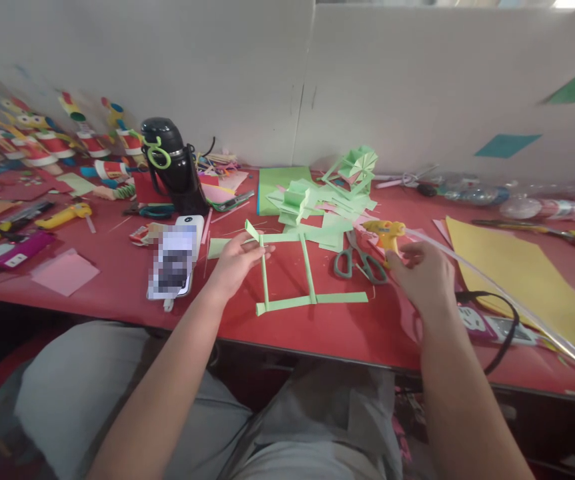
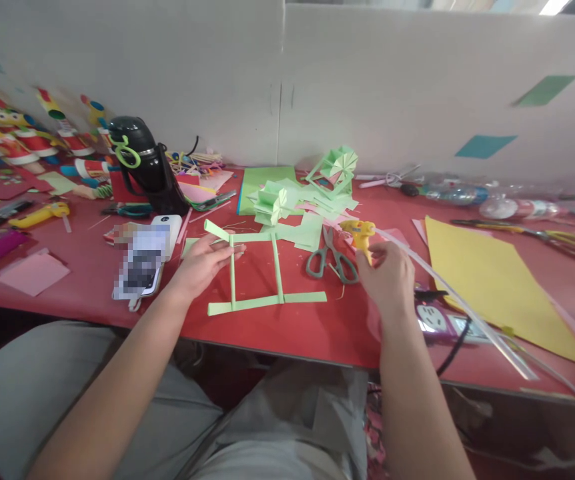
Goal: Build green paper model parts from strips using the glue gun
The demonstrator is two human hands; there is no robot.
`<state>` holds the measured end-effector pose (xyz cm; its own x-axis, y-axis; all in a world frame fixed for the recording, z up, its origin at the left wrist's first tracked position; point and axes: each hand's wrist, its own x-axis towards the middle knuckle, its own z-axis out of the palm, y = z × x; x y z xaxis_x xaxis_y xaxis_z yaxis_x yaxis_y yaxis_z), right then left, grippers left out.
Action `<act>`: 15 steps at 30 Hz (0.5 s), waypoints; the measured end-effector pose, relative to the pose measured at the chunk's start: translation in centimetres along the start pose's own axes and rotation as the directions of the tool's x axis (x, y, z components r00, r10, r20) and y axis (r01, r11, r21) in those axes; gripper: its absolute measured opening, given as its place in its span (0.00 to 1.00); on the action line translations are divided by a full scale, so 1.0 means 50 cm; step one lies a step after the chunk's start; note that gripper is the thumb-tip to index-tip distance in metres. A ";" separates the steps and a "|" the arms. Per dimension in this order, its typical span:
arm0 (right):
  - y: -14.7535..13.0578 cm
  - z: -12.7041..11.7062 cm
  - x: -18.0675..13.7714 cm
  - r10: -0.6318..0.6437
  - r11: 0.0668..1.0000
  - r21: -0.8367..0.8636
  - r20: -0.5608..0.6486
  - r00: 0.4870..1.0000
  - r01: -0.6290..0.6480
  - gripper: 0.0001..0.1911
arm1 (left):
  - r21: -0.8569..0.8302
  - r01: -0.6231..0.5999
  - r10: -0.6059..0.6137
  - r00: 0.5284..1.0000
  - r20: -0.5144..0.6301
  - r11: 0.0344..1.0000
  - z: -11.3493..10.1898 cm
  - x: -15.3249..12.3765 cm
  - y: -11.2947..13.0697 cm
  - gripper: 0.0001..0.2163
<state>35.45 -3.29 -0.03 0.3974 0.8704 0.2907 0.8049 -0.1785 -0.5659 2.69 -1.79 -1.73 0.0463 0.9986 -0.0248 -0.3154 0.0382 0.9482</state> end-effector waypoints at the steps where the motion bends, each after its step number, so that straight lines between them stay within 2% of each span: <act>1: -0.011 0.004 -0.006 -0.069 0.992 0.109 0.069 0.995 0.061 0.14 | 0.087 -0.024 0.026 0.999 -0.019 0.996 0.000 0.002 -0.005 0.14; 2: -0.023 0.011 -0.010 -0.155 0.967 0.230 0.210 0.965 0.105 0.16 | 0.189 -0.062 0.069 0.997 -0.034 0.980 -0.001 0.003 -0.010 0.13; 3: -0.037 0.021 -0.010 -0.224 0.940 0.325 0.359 0.906 0.103 0.19 | 0.297 -0.112 0.130 0.991 -0.039 0.948 -0.003 0.004 -0.016 0.13; 4: -0.052 0.033 -0.009 -0.267 0.928 0.361 0.475 0.838 0.091 0.22 | 0.396 -0.165 0.192 0.981 -0.030 0.903 -0.004 0.004 -0.021 0.11; 5: -0.068 0.046 -0.004 -0.283 0.928 0.364 0.536 0.795 0.085 0.23 | 0.481 -0.210 0.244 0.970 -0.008 0.851 -0.006 0.004 -0.025 0.09; 6: -0.084 0.059 0.002 -0.272 0.936 0.340 0.549 0.790 0.086 0.22 | 0.549 -0.245 0.279 0.960 0.024 0.799 -0.007 0.003 -0.028 0.08; 7: -0.099 0.070 0.009 -0.248 0.946 0.311 0.530 0.811 0.086 0.20 | 0.601 -0.271 0.300 0.952 0.055 0.752 -0.008 0.001 -0.029 0.07; 8: -0.113 0.080 0.016 -0.256 0.951 0.290 0.558 0.789 0.104 0.17 | 0.640 -0.290 0.310 0.947 0.085 0.711 -0.007 -0.002 -0.028 0.06; 12: -0.150 0.100 0.032 -0.385 0.911 0.352 0.543 0.746 0.214 0.15 | 0.731 -0.345 0.311 0.931 0.188 0.589 -0.005 -0.012 -0.018 0.06; 15: -0.159 0.110 0.029 -0.477 0.867 0.416 0.527 0.704 0.276 0.14 | 0.806 -0.371 0.274 0.923 0.269 0.461 -0.009 -0.018 -0.006 0.07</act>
<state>27.21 1.89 0.64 -0.3365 0.9392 0.0681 0.6243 0.2766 -0.7306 2.32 -2.70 -2.14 0.2108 0.9229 0.3221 0.6016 -0.3822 0.7014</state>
